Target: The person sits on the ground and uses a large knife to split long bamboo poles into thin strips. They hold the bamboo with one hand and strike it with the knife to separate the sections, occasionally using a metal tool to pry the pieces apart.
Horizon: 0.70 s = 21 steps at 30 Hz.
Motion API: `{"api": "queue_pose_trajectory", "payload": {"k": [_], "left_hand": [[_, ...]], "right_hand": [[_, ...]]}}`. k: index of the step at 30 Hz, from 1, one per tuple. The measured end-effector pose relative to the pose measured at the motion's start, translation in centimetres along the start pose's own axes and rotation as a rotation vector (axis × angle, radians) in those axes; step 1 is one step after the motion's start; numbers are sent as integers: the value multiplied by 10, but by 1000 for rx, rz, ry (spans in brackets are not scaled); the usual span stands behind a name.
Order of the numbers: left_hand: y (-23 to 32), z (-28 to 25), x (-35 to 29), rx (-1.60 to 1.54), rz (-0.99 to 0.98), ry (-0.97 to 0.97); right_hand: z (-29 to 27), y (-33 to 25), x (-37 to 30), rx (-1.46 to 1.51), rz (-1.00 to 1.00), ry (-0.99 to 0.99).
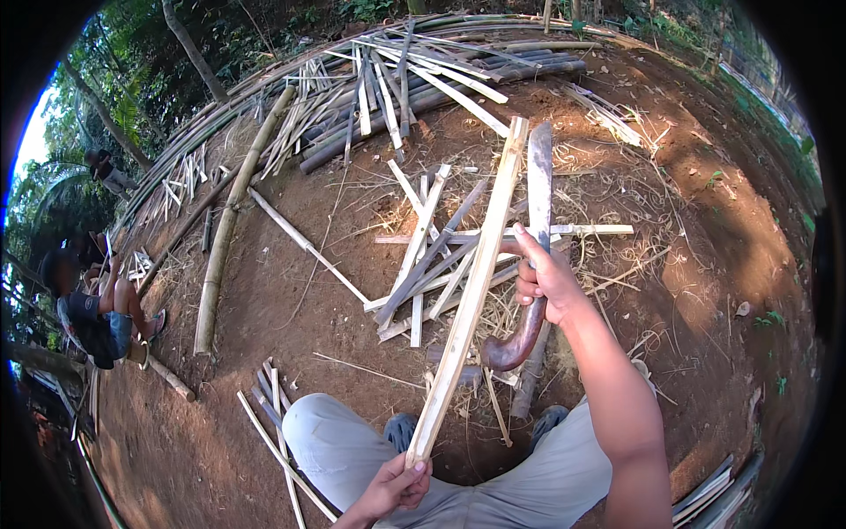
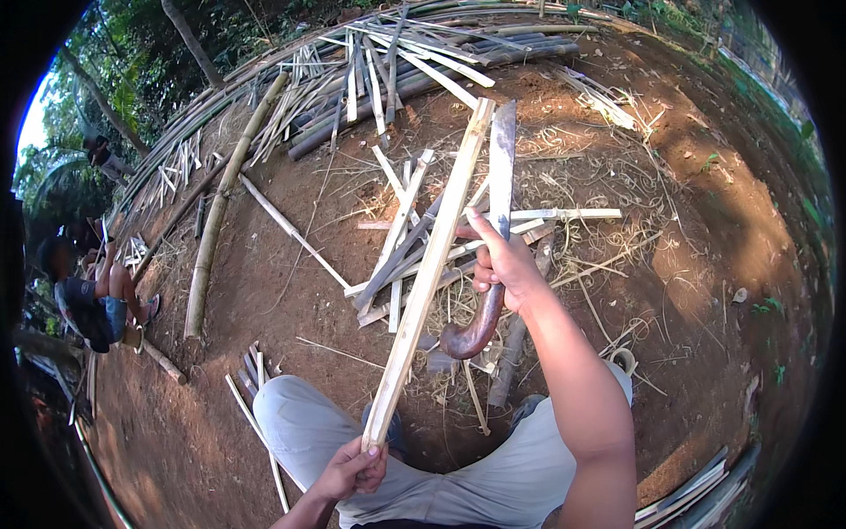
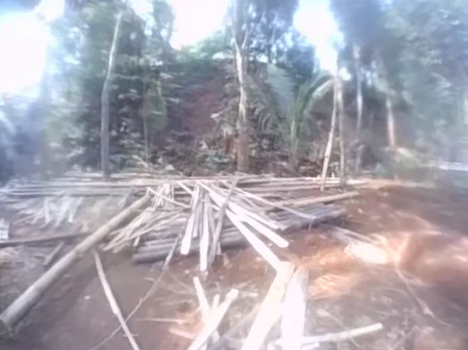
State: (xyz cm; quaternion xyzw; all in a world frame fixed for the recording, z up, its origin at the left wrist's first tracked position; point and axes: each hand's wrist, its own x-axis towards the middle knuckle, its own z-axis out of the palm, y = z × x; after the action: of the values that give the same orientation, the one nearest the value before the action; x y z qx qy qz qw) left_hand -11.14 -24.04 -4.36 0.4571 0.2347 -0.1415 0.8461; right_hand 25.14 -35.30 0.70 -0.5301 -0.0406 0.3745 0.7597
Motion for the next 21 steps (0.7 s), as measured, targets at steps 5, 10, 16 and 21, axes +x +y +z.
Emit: {"api": "queue_pose_trajectory", "payload": {"k": [5, 10, 16, 21], "left_hand": [[-9, -14, 4, 398, 17, -194], [43, -3, 28, 739, 224, -20], [110, 53, 114, 531, 373, -40], [120, 77, 126, 99, 234, -10]], "right_hand": [[-4, -1, -17, -46, -72, 0], [9, 3, -39, 18, -15, -126], [27, 12, -51, -216, -66, -145], [15, 16, -41, -765, -431, -15]]}}
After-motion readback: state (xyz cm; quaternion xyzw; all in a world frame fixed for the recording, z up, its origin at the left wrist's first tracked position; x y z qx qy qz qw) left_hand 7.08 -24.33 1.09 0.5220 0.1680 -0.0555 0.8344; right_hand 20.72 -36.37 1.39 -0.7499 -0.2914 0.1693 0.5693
